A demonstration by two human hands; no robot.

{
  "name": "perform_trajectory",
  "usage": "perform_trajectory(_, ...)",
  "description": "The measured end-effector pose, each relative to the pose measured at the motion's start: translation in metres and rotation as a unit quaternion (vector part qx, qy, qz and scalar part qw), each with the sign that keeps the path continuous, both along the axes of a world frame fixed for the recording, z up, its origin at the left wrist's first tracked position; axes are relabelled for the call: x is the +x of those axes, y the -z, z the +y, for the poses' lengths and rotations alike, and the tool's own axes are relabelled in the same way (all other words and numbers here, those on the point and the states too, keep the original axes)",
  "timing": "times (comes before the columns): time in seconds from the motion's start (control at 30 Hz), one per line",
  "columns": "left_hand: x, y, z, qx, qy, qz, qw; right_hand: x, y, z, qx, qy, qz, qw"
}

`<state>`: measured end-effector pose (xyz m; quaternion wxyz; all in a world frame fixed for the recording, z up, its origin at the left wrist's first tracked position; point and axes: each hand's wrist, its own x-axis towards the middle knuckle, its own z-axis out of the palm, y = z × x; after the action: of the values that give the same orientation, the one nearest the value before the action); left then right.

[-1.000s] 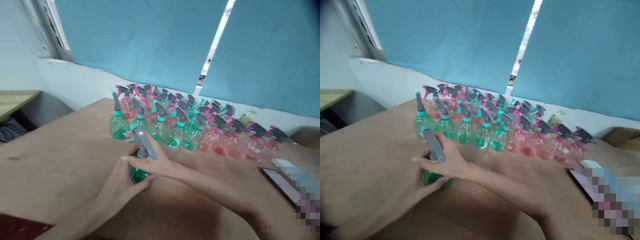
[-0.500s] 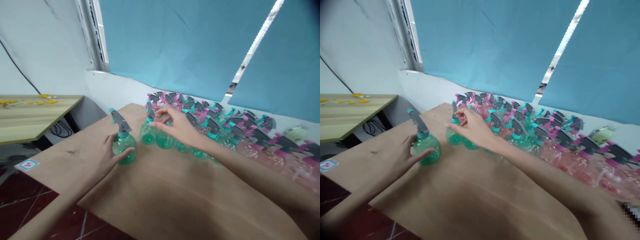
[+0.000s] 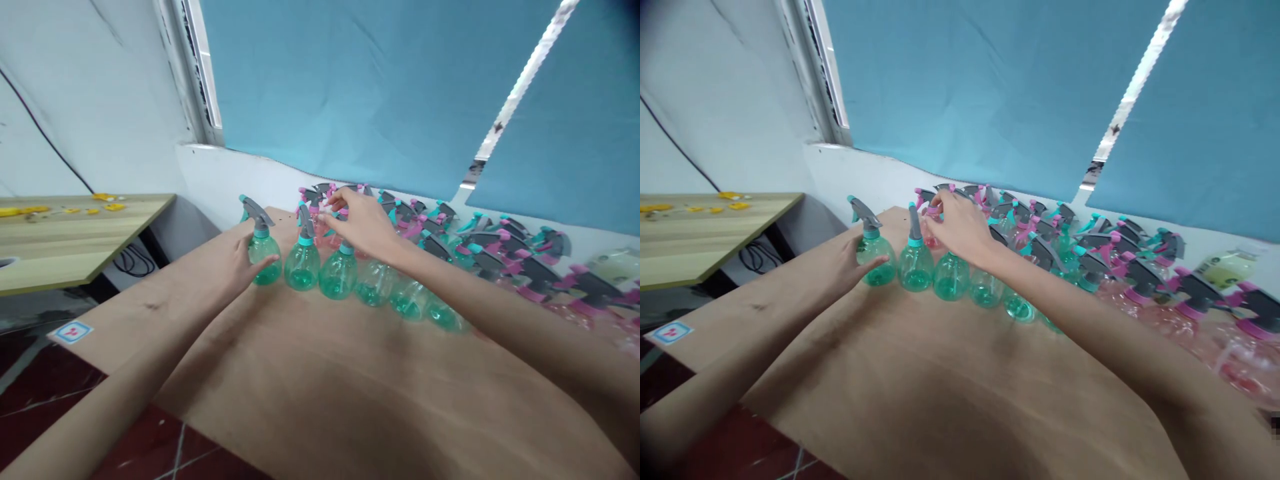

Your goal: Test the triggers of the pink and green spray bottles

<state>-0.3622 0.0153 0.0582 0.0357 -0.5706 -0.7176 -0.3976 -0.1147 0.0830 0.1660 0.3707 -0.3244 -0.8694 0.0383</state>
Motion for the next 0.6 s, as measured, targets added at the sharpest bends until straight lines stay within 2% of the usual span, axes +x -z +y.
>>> perform_trajectory(0.17, -0.003, 0.001, 0.012, -0.014, -0.002, 0.005, 1.0, 0.008, -0.005, 0.001, -0.006, 0.024, -0.023, 0.999)
perform_trajectory(0.3, -0.001, 0.001, 0.014, -0.025, -0.004, 0.01, 1.0, -0.002, -0.008, 0.003, -0.032, 0.012, -0.041, 0.999)
perform_trajectory(0.4, 0.002, 0.003, 0.007, -0.03, -0.017, 0.012, 0.999, -0.019, -0.011, 0.002, -0.032, 0.01, -0.053, 0.998)
perform_trajectory(0.6, 0.004, 0.008, -0.018, -0.021, -0.031, 0.02, 0.999, -0.053, -0.012, -0.008, -0.078, 0.072, -0.14, 0.984)
